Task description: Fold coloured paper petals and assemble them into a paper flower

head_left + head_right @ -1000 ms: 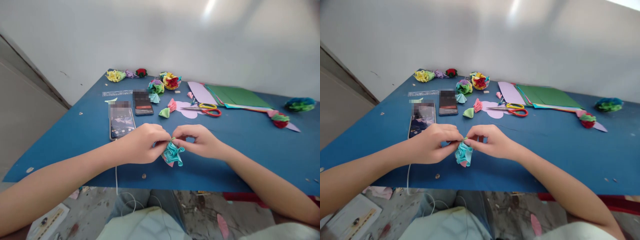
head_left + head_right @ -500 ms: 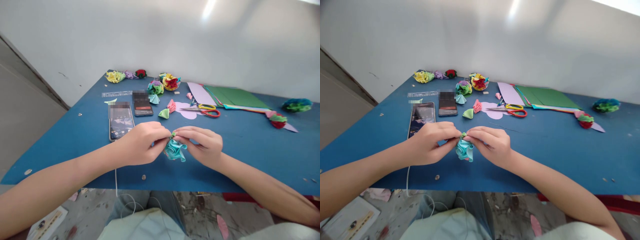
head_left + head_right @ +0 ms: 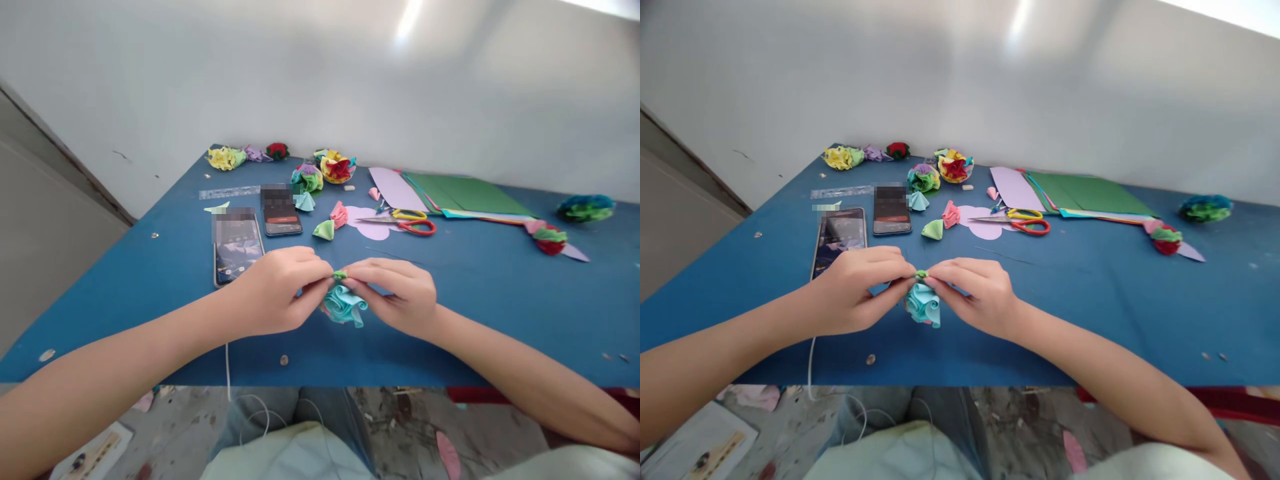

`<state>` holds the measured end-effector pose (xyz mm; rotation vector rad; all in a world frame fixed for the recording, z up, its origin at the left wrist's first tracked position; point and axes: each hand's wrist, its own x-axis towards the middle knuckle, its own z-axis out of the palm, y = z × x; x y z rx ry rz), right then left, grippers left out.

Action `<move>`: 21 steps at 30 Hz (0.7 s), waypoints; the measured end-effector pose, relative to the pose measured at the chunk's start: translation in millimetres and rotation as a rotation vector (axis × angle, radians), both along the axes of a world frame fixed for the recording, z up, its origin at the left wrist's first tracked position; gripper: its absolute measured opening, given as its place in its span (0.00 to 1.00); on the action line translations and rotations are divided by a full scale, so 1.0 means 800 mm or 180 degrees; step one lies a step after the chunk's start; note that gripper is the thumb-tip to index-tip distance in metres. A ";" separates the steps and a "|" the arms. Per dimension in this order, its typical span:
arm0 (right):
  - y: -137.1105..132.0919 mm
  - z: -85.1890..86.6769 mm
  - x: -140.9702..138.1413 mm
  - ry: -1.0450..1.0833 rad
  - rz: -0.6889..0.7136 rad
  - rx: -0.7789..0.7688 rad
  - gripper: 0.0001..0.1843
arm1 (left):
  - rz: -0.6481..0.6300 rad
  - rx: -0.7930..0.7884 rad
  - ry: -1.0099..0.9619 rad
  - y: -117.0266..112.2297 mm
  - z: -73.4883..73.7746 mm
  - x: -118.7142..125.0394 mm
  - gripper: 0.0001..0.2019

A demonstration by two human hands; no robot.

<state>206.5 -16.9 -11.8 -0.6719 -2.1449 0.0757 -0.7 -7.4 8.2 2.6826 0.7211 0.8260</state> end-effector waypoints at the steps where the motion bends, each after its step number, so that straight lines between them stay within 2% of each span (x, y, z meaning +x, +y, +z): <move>1: 0.001 0.000 0.000 -0.0015 0.0064 -0.0025 0.08 | 0.0009 0.0005 0.0010 0.000 0.000 0.000 0.10; 13: 0.006 0.003 0.003 -0.0179 0.0337 -0.0215 0.08 | -0.0117 0.0303 0.0129 0.005 -0.007 0.000 0.10; 21: 0.007 0.014 0.006 -0.0356 0.0519 -0.0587 0.09 | -0.0093 0.1046 0.0501 0.007 -0.006 -0.003 0.11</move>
